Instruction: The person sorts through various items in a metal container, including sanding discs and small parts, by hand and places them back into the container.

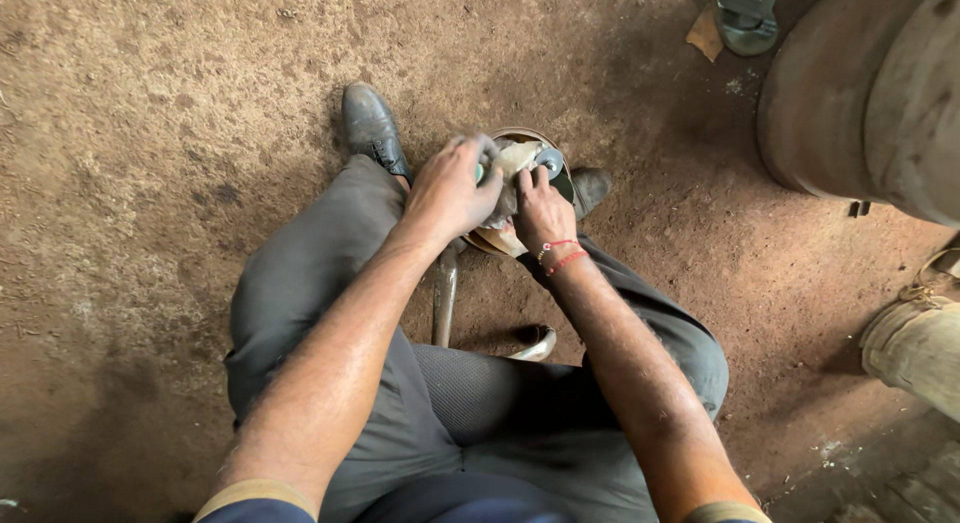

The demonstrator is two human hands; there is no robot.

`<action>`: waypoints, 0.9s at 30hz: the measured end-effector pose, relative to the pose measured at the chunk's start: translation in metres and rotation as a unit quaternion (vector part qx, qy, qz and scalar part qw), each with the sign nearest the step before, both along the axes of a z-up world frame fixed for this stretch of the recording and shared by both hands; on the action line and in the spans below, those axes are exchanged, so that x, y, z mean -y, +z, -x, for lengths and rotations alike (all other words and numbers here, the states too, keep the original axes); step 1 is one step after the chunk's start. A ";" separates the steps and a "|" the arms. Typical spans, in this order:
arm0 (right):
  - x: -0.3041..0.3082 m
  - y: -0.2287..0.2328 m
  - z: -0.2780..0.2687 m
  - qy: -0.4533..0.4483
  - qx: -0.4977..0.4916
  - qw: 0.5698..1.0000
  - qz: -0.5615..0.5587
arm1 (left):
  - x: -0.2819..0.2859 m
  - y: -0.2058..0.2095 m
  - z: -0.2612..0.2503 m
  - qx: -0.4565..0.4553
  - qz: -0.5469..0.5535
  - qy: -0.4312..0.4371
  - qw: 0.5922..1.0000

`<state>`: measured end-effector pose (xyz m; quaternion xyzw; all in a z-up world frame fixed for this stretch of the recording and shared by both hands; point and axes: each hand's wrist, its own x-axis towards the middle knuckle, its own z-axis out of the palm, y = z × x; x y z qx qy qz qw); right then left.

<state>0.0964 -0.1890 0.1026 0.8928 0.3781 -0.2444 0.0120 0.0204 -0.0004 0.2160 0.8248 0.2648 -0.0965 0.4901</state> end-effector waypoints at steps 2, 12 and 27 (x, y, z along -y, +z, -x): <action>0.003 0.017 -0.002 0.002 -0.015 1.000 -0.017 | 0.004 -0.001 0.003 -0.067 -0.041 -0.045 0.996; -0.015 0.062 -0.008 -0.074 0.046 0.964 -0.249 | -0.008 0.004 -0.006 0.018 0.000 0.009 1.000; -0.037 0.019 0.002 0.024 0.086 0.996 -0.026 | -0.016 0.020 -0.005 -0.010 0.000 0.006 1.000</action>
